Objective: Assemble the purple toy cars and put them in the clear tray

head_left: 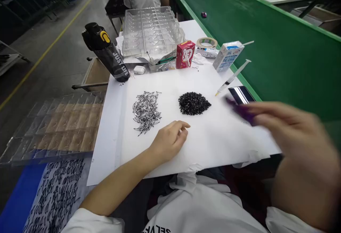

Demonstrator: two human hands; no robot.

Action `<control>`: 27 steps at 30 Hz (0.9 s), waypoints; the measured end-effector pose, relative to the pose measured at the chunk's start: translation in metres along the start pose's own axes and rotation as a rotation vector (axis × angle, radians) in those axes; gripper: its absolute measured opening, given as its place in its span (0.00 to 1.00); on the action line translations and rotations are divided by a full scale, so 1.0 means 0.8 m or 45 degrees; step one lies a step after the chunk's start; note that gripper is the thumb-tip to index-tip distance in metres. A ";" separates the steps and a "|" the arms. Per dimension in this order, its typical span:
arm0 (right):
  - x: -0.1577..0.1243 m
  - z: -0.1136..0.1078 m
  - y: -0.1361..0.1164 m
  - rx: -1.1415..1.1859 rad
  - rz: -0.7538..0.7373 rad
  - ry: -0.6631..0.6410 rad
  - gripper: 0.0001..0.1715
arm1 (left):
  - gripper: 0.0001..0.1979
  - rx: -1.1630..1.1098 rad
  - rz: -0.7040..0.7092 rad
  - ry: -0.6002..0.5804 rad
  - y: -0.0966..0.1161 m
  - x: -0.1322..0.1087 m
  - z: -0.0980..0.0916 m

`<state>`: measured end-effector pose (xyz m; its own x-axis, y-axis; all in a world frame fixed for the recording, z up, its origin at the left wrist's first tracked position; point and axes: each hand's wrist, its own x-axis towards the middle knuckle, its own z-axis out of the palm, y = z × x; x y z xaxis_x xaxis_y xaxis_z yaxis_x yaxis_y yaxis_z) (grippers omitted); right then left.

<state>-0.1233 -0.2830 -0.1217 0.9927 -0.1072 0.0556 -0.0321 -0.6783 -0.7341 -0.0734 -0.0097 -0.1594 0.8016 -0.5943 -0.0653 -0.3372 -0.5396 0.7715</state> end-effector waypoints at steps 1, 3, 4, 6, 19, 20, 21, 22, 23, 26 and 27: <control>-0.008 0.028 -0.022 0.140 0.024 -0.240 0.21 | 0.13 -0.045 -0.015 0.028 0.000 -0.001 -0.001; -0.013 0.075 -0.053 0.232 0.085 -0.597 0.19 | 0.15 -0.118 -0.022 0.069 0.001 -0.003 -0.002; -0.012 0.090 -0.060 0.186 0.122 -0.675 0.18 | 0.16 -0.129 -0.012 0.069 0.002 -0.004 -0.003; -0.007 0.102 -0.061 -0.037 0.180 -0.649 0.19 | 0.15 -0.087 0.038 0.028 0.003 -0.005 -0.002; 0.141 0.042 0.011 0.729 0.540 0.077 0.21 | 0.18 0.253 0.266 -0.106 -0.002 -0.006 0.015; 0.136 0.043 0.003 0.768 0.489 0.156 0.25 | 0.17 0.239 0.265 -0.092 -0.001 -0.006 0.014; 0.127 0.044 -0.009 0.825 0.386 0.268 0.25 | 0.16 0.215 0.256 -0.083 0.000 -0.006 0.012; 0.115 0.046 -0.023 0.878 0.242 0.378 0.22 | 0.15 0.190 0.239 -0.074 0.000 -0.006 0.011; 0.099 0.049 -0.040 0.923 0.062 0.472 0.17 | 0.15 0.172 0.219 -0.066 0.001 -0.005 0.009; 0.053 0.063 -0.086 1.074 -0.356 0.240 0.10 | 0.12 0.212 0.151 -0.022 0.002 -0.004 0.006; 0.042 0.069 -0.096 1.170 -0.406 0.037 0.08 | 0.11 0.239 0.126 -0.010 0.002 -0.003 0.005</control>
<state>-0.0807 -0.1946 -0.1009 0.9355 -0.0428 0.3508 0.3532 0.1522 -0.9231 -0.0779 -0.0117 -0.1608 0.7564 -0.6541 -0.0010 -0.5007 -0.5799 0.6427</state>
